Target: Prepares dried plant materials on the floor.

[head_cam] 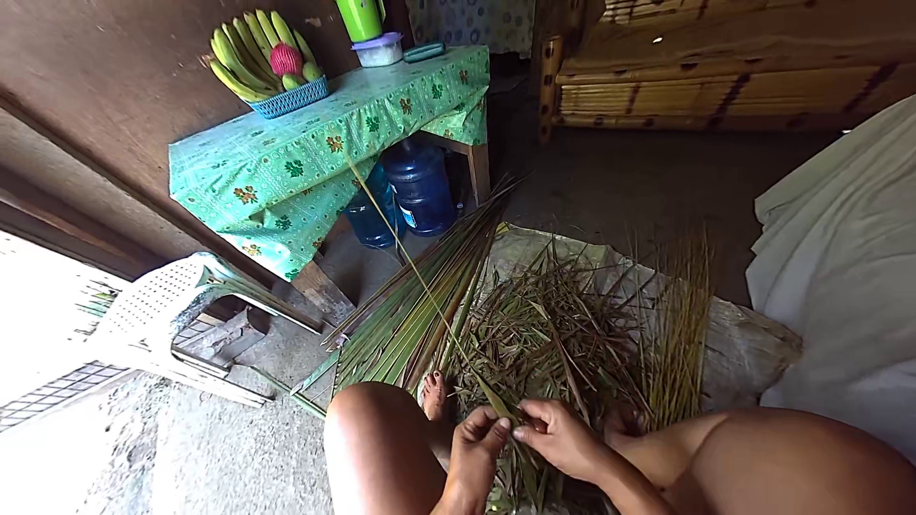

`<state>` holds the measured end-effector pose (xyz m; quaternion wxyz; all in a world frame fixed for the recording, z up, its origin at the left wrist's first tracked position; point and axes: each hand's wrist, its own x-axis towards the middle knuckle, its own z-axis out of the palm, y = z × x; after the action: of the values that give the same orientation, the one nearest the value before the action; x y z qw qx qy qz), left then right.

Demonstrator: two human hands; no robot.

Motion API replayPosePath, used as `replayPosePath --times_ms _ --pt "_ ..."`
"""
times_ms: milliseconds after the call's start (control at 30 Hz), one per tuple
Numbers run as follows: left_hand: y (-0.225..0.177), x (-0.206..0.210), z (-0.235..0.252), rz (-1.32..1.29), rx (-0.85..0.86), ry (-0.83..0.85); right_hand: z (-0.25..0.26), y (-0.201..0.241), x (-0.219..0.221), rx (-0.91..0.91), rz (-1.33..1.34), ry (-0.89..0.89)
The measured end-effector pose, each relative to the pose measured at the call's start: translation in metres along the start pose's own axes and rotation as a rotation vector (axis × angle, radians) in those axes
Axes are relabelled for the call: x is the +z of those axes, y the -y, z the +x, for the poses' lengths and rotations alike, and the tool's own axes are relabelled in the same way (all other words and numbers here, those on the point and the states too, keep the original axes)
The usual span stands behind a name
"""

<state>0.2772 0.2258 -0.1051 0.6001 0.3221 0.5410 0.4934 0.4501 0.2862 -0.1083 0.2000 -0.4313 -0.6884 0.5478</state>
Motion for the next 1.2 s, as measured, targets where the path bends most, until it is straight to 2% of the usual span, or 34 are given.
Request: replayPosePath --times_ms 67,100,133,200,233,267,300,333,367,400,467,500,567,633,700,800,867,1000,1100,1200 --pt "-0.007 -0.001 -0.003 0.301 0.012 0.062 0.001 0.002 -0.004 -0.010 -0.241 -0.028" --pt "-0.013 -0.002 -0.010 0.518 0.088 0.107 0.001 0.003 -0.010 0.001 -0.344 -0.042" --pt "-0.020 -0.002 -0.018 0.731 0.251 0.102 0.002 0.002 -0.017 0.015 -0.410 -0.060" --pt "-0.031 0.000 -0.030 1.030 0.737 -0.065 0.001 -0.004 -0.029 0.010 -0.452 -0.124" --pt "-0.041 -0.001 -0.030 1.127 0.915 -0.137 0.000 -0.005 -0.034 0.001 -0.453 -0.146" --pt "-0.051 -0.003 -0.028 1.235 0.993 -0.182 0.001 -0.006 -0.038 -0.020 -0.448 -0.165" --pt "-0.057 -0.004 -0.024 1.362 0.989 -0.215 0.001 -0.007 -0.041 -0.053 -0.449 -0.189" --pt "-0.059 -0.007 -0.020 1.507 0.924 -0.246 0.002 -0.007 -0.043 -0.087 -0.457 -0.212" --pt "-0.058 -0.008 -0.017 1.641 0.790 -0.252 0.002 -0.007 -0.045 -0.117 -0.470 -0.234" --pt "-0.060 -0.006 -0.017 1.732 0.577 -0.195 0.003 -0.006 -0.046 -0.129 -0.480 -0.253" --pt "-0.075 0.000 -0.017 1.677 -0.010 0.109 0.003 -0.007 -0.047 -0.118 -0.431 -0.316" --pt "-0.075 -0.002 -0.013 1.531 -0.166 0.232 0.004 -0.009 -0.047 -0.094 -0.331 -0.376" --pt "-0.055 -0.015 -0.010 1.179 -0.197 0.328 0.006 -0.012 -0.049 0.064 -0.015 -0.509" --pt "-0.034 -0.023 -0.008 0.762 -0.208 0.323 0.004 -0.007 -0.062 0.389 0.171 -0.495" --pt "-0.027 -0.023 -0.009 0.486 -0.271 0.257 -0.002 -0.015 -0.075 0.674 0.012 -0.294" --pt "-0.030 -0.021 -0.009 0.357 -0.309 0.183 -0.011 -0.030 -0.071 0.884 -0.305 0.034" --pt "-0.029 -0.023 -0.008 0.332 -0.311 0.141 -0.011 -0.030 -0.063 0.851 -0.390 0.127" --pt "-0.023 -0.024 -0.007 0.367 -0.276 0.112 -0.006 -0.002 -0.046 0.424 -0.359 -0.044" --pt "-0.018 -0.023 -0.007 0.399 -0.256 0.119 0.000 0.012 -0.017 0.204 -0.398 0.005" --pt "-0.011 -0.023 -0.009 0.485 -0.196 0.109 0.010 0.008 0.005 0.189 -0.543 0.048"
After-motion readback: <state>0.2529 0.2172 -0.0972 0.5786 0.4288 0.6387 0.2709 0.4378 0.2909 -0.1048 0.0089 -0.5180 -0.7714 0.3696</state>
